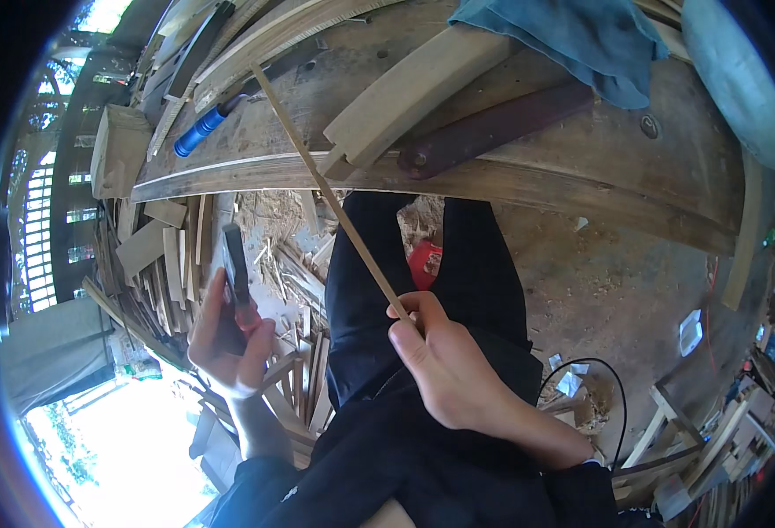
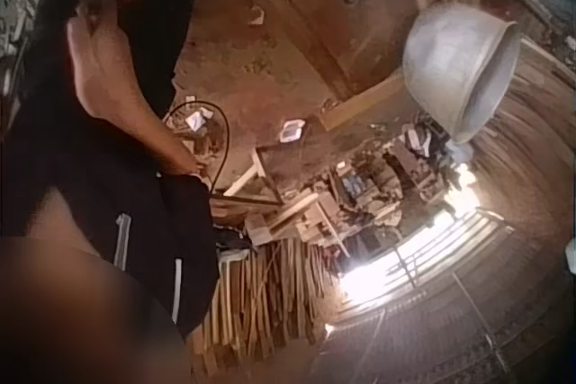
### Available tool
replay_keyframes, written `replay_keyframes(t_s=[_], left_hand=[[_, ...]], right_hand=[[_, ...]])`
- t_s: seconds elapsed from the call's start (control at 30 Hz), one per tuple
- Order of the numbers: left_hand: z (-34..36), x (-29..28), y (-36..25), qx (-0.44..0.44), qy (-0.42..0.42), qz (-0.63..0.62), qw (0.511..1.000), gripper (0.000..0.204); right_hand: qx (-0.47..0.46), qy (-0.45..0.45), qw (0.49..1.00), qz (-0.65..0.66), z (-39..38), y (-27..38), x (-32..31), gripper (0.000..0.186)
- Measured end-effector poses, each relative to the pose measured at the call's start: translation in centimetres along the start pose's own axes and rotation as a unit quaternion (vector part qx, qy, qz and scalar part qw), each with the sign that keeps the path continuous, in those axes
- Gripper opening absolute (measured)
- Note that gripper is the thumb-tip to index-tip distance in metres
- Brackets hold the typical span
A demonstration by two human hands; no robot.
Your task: Use a wood rasp and pliers to shape and smooth a wooden piece.
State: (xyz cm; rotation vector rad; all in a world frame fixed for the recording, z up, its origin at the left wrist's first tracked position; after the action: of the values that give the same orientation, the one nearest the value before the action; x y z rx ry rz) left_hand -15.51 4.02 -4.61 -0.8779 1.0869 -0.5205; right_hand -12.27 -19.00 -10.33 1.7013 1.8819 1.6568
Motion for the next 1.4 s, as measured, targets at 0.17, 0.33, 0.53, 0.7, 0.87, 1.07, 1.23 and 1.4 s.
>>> replay_keyframes(t_s=[0.17,0.33,0.53,0.7,0.87,1.07,1.23,1.4], left_hand=[[-0.4,-0.9,1.4,-0.106,0.069,-0.022,0.992,0.056],[-1.1,0.5,2.9,-0.347,0.279,-0.260,0.857,0.067],[-1.8,1.2,2.5,-0.337,0.262,-0.256,0.867,0.065],[0.8,1.6,4.3,-0.292,0.231,-0.306,0.876,0.053],[1.5,2.1,4.2,-0.298,0.224,-0.239,0.897,0.051],[2.1,2.3,4.2,-0.320,0.291,-0.194,0.881,0.060],[2.3,3.4,4.1,-0.260,0.293,-0.186,0.901,0.052],[0.8,5.2,6.2,-0.226,0.231,-0.150,0.934,0.047]], right_hand=[[-0.077,-0.027,0.975,-0.206,0.3,1.7,-0.4,0.046],[-0.228,-0.115,0.872,-0.417,0.9,3.4,-0.3,0.045],[-0.269,-0.134,0.800,-0.519,1.4,2.3,-0.3,0.044],[-0.290,-0.153,0.780,-0.533,1.4,2.2,-0.5,0.045],[-0.286,-0.158,0.775,-0.541,1.6,1.9,-0.7,0.045],[-0.287,-0.164,0.768,-0.548,1.9,2.4,-0.9,0.046],[-0.273,-0.164,0.759,-0.568,1.8,2.4,-1.0,0.044],[-0.298,-0.157,0.745,-0.576,1.8,2.2,-0.7,0.043]])
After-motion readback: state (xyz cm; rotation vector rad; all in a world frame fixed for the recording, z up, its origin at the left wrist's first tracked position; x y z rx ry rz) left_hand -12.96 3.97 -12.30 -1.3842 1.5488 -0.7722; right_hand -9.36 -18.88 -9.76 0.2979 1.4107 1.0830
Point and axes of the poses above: each hand's wrist, its own z-axis towards the middle knuckle, its own x-axis out of the palm, y = z × x, the point moved 3 cm from there along z, towards the middle knuckle, and after that the axes turned 8 degrees about -x, right-handed, at the moved point
